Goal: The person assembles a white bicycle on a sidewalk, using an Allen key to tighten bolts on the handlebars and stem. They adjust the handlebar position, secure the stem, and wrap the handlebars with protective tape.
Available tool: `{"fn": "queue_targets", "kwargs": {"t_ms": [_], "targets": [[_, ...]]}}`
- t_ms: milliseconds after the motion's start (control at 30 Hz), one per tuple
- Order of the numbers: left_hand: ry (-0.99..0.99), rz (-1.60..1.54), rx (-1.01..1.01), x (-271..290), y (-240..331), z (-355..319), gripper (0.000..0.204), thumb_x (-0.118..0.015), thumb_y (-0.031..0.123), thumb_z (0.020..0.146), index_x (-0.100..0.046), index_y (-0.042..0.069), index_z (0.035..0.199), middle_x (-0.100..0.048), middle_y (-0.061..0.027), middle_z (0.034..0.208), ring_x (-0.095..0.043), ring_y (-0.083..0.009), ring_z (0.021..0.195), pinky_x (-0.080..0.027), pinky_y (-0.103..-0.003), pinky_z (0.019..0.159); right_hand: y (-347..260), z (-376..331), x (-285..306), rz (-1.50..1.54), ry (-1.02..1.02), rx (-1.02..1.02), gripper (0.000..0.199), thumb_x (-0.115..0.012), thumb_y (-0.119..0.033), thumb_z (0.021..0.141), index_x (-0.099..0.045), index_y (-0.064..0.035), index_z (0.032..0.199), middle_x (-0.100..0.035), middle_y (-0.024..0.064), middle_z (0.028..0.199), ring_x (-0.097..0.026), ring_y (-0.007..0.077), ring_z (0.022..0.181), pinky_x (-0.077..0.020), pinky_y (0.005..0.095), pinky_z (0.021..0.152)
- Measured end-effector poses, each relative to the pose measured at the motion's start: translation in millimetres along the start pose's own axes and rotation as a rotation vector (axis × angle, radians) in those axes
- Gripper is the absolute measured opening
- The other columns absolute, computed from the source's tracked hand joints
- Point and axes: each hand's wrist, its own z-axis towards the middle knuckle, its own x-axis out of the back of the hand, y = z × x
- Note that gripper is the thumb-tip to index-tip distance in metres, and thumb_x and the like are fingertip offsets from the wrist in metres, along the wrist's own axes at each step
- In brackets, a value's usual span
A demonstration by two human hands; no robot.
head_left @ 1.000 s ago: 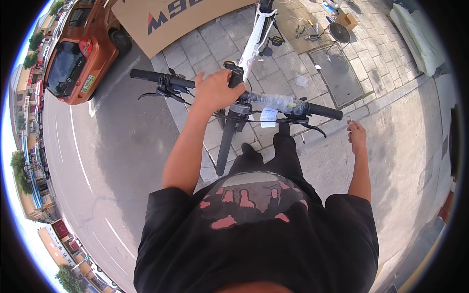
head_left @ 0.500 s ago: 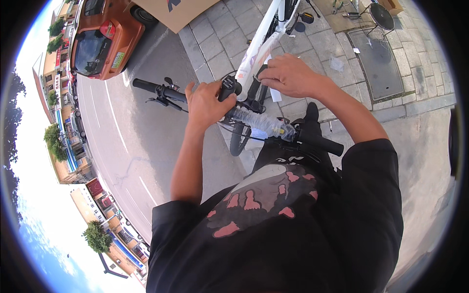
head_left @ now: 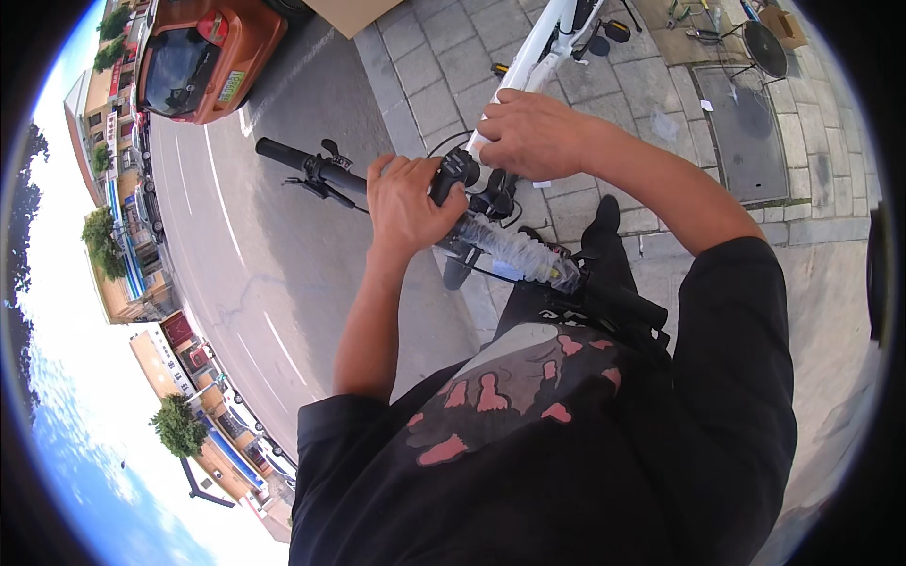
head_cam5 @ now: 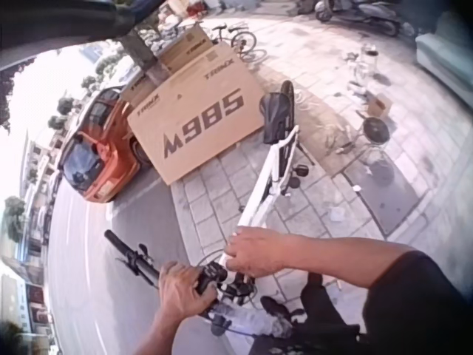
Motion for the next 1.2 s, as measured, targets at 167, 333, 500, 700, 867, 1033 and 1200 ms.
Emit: {"fn": "queue_targets", "kwargs": {"t_ms": [167,333,500,700,867,1033,1200], "targets": [[-0.005,0.007,-0.017,0.7,-1.7,1.0,0.036,-0.081,0.030,0.079,-0.081,0.003,0.103,-0.071,-0.0086,0.079,-0.070,-0.0324,0.082,-0.048,-0.050,0.108,-0.4,3.2,-0.2,0.020,-0.025,-0.005,0.012,-0.070,-0.019,0.093,-0.077,-0.0156,0.083,-0.065,0.0015,0.090,-0.067,0.0218,0.102,-0.0471,0.0413,0.098],[0.005,0.009,-0.031,-0.5,-3.5,0.4,0.036,-0.081,0.029,0.079,-0.081,0.003,0.102,-0.071,-0.0089,0.078,-0.070,-0.0324,0.081,-0.049,-0.049,0.106,-5.4,7.9,9.5,0.015,-0.102,-0.017,0.007,-0.072,-0.019,0.091,-0.076,-0.0129,0.089,-0.068,0.0026,0.094,-0.068,0.0234,0.106,-0.0494,0.0419,0.103],[0.003,0.006,-0.036,1.4,-2.5,2.6,0.036,-0.081,0.029,0.078,-0.081,0.002,0.102,-0.069,-0.0093,0.076,-0.069,-0.0323,0.079,-0.049,-0.047,0.104,-4.9,10.7,5.5,-0.133,-0.056,0.063,0.007,-0.073,-0.018,0.086,-0.080,-0.0164,0.084,-0.070,-0.0011,0.095,-0.066,0.0195,0.107,-0.0478,0.0373,0.102],[0.035,-0.007,-0.031,-1.5,-2.7,1.8,0.034,-0.080,0.029,0.078,-0.081,0.003,0.100,-0.067,-0.0091,0.073,-0.068,-0.0325,0.077,-0.050,-0.046,0.103,-21.9,18.6,10.8,-0.252,-0.095,0.054,0.008,-0.075,-0.018,0.081,-0.082,-0.0165,0.077,-0.073,-0.0019,0.096,-0.066,0.0190,0.110,-0.0471,0.0337,0.104],[0.023,-0.006,-0.013,0.6,0.0,1.9,0.032,-0.080,0.029,0.077,-0.081,0.004,0.097,-0.066,-0.0093,0.071,-0.068,-0.0327,0.077,-0.050,-0.046,0.103,-32.2,26.7,13.4,-0.338,-0.142,0.051,0.008,-0.076,-0.020,0.078,-0.084,-0.0161,0.079,-0.074,-0.0009,0.094,-0.066,0.0206,0.110,-0.0475,0.0340,0.103],[0.046,-0.021,-0.013,0.3,1.8,1.3,0.030,-0.080,0.029,0.077,-0.081,0.004,0.095,-0.066,-0.0093,0.071,-0.067,-0.0321,0.076,-0.050,-0.046,0.101,-25.5,28.7,26.5,-0.430,-0.085,-0.011,0.007,-0.079,-0.021,0.073,-0.083,-0.0174,0.077,-0.074,0.0002,0.089,-0.067,0.0218,0.105,-0.0483,0.0353,0.099],[0.006,-0.036,-0.026,0.9,0.4,3.8,0.030,-0.079,0.028,0.077,-0.081,0.004,0.095,-0.066,-0.0090,0.072,-0.065,-0.0319,0.074,-0.051,-0.045,0.095,-13.6,38.3,28.5,-0.341,-0.136,0.045,0.004,-0.078,-0.018,0.074,-0.079,-0.0144,0.076,-0.068,0.0010,0.081,-0.066,0.0226,0.097,-0.0483,0.0357,0.095]]}}
